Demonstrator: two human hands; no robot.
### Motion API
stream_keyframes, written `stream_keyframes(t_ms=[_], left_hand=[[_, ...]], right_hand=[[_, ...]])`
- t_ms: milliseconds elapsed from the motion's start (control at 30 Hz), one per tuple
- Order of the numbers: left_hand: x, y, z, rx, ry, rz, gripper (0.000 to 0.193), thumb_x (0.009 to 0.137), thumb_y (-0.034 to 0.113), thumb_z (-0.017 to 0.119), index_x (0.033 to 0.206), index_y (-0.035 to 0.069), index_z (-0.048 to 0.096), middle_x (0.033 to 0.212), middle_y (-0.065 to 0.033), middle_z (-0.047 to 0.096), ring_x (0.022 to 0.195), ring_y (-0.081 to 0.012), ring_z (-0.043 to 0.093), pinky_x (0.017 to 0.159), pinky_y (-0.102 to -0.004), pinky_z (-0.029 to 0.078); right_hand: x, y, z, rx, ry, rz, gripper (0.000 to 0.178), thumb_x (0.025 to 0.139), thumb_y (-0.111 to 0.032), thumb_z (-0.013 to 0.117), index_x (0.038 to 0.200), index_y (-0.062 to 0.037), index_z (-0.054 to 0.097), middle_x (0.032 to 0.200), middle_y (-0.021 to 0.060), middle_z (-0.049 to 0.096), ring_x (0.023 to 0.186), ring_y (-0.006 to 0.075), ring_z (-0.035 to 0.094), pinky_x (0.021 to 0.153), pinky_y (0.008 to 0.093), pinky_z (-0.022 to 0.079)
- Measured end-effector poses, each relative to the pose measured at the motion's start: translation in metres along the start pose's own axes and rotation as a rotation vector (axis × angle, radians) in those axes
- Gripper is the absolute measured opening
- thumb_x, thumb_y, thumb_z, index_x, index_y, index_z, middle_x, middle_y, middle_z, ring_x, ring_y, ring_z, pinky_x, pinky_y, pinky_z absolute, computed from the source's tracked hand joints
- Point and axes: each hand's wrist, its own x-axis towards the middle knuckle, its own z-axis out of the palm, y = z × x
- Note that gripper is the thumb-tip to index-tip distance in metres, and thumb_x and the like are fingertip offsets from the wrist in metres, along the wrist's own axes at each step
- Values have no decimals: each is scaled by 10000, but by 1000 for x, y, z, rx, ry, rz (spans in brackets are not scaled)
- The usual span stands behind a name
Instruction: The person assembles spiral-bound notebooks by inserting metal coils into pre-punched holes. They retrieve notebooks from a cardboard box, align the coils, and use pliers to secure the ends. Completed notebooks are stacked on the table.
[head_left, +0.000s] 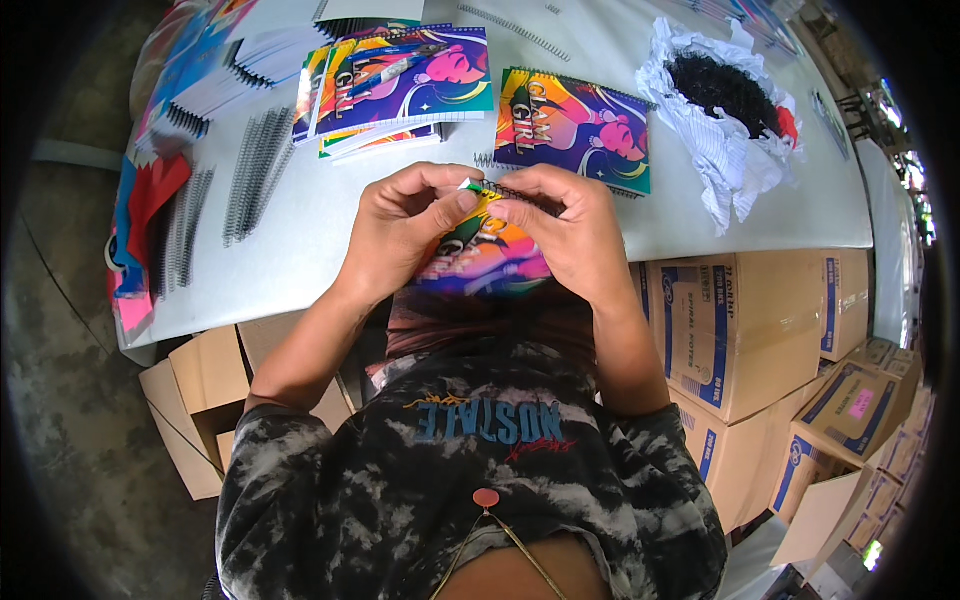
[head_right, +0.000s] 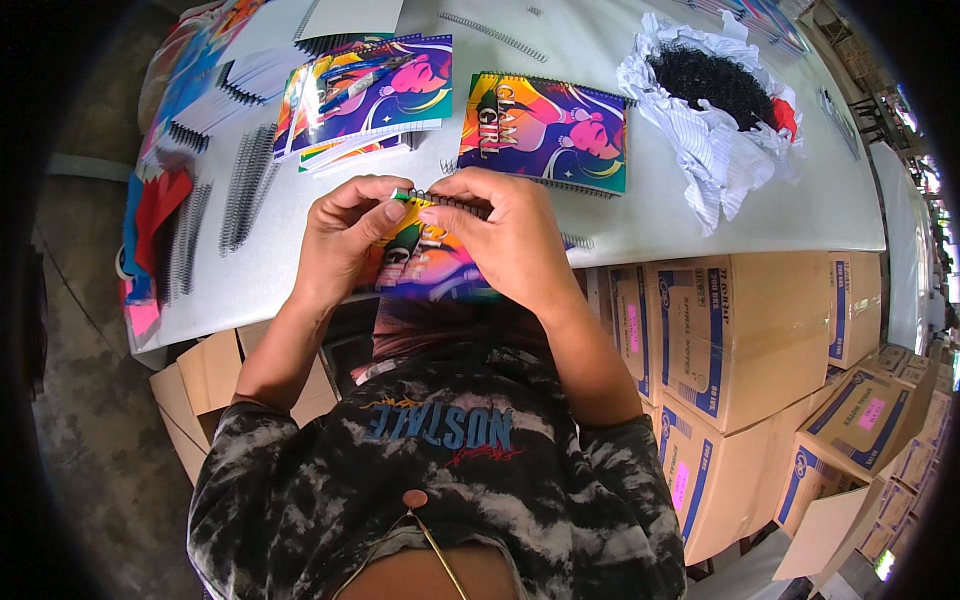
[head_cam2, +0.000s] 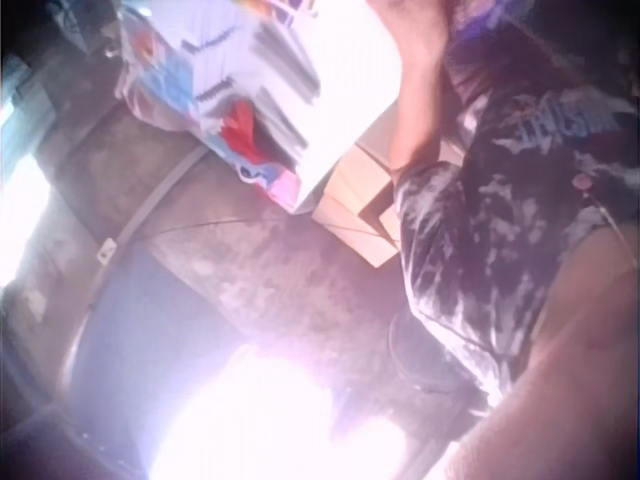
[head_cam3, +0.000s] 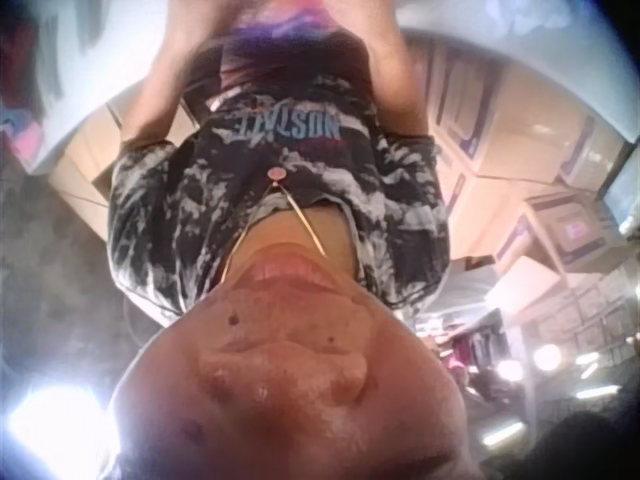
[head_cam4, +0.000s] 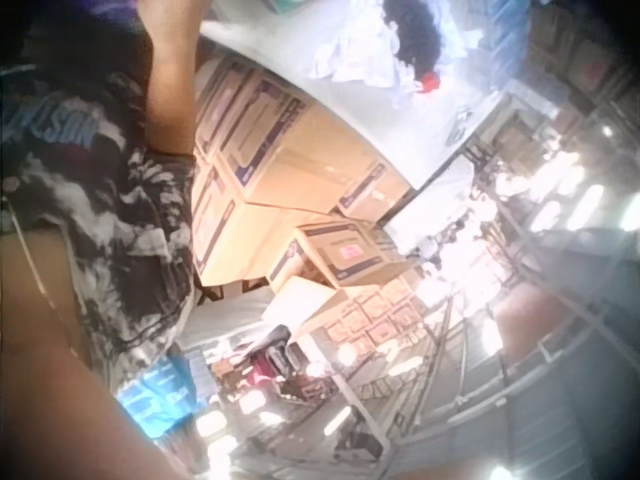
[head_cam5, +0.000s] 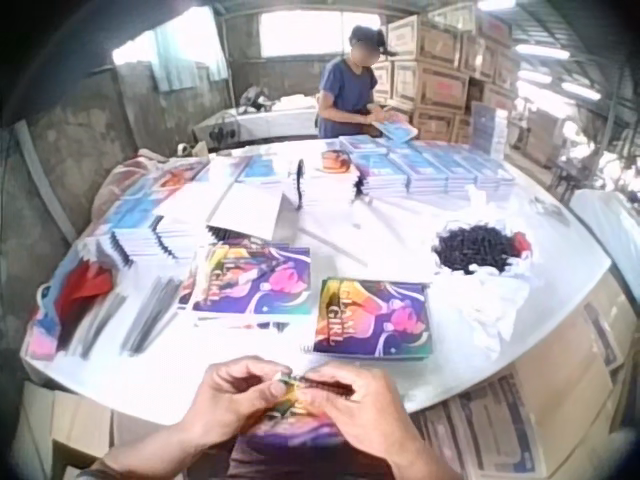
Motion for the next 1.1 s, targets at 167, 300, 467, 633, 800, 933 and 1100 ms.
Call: stream_keyframes(t_ms=[167, 300, 467, 633, 800, 933, 1100], left_hand=[[16, -1, -12, 32, -197, 36, 120, 776, -45, 597, 890, -6, 595, 802, -13, 597, 702, -34, 528, 623, -186, 441], [24, 5, -12, 216, -226, 17, 97, 741, -45, 595, 809, 18, 567, 733, 13, 564, 668, -11, 508, 581, -178, 419], [37, 38, -8, 553, 36, 366, 709, 755, 166, 719, 1292, -12, 292, 1149, -187, 446, 1059, -240, 482, 858, -333, 446], [64, -3, 23, 138, 18, 32, 554, 856, 90, 579, 1298, -14, 263, 1001, -163, 555, 834, -183, 595, 712, -278, 475], [79, -64, 21, 1110, 153, 49, 417, 811, 191, 596, 1161, 49, 422, 653, -113, 591, 604, -206, 614, 560, -313, 470], [60, -52, 15, 1376, 313, 128, 388, 748, 225, 636, 1102, 119, 515, 592, -82, 581, 530, -233, 591, 519, -328, 460], [67, -11, -21, 1583, 416, 741, 487, 704, 145, 667, 1170, 119, 530, 1075, -81, 569, 1024, -229, 536, 857, -376, 417]], right_hand=[[-5, -1, 6, 25, 36, 80, 173, 692, -18, 714, 789, 26, 578, 725, 95, 627, 629, 149, 600, 603, 269, 466], [-8, -4, 12, -301, 113, -111, 186, 654, 6, 711, 786, -12, 581, 714, 109, 582, 642, 212, 594, 590, 285, 454], [8, -10, -37, 227, 704, -218, 279, 839, -8, 575, 1095, -4, 466, 887, 85, 567, 767, 146, 592, 684, 259, 492], [14, 27, -62, 378, 996, -142, 330, 841, -68, 587, 1127, 24, 451, 972, 109, 567, 847, 182, 579, 751, 316, 485], [-14, 122, -85, -891, 855, 305, 464, 788, -241, 609, 1146, 19, 467, 1134, 214, 479, 1087, 346, 421, 941, 441, 286], [-17, 126, -79, -731, 771, 159, 521, 815, -287, 581, 1231, -25, 409, 1175, 179, 468, 1118, 332, 418, 958, 466, 261], [-13, 121, -68, -953, 811, 136, 566, 830, -290, 576, 1284, -25, 365, 1252, 182, 400, 1173, 329, 362, 988, 486, 216]])
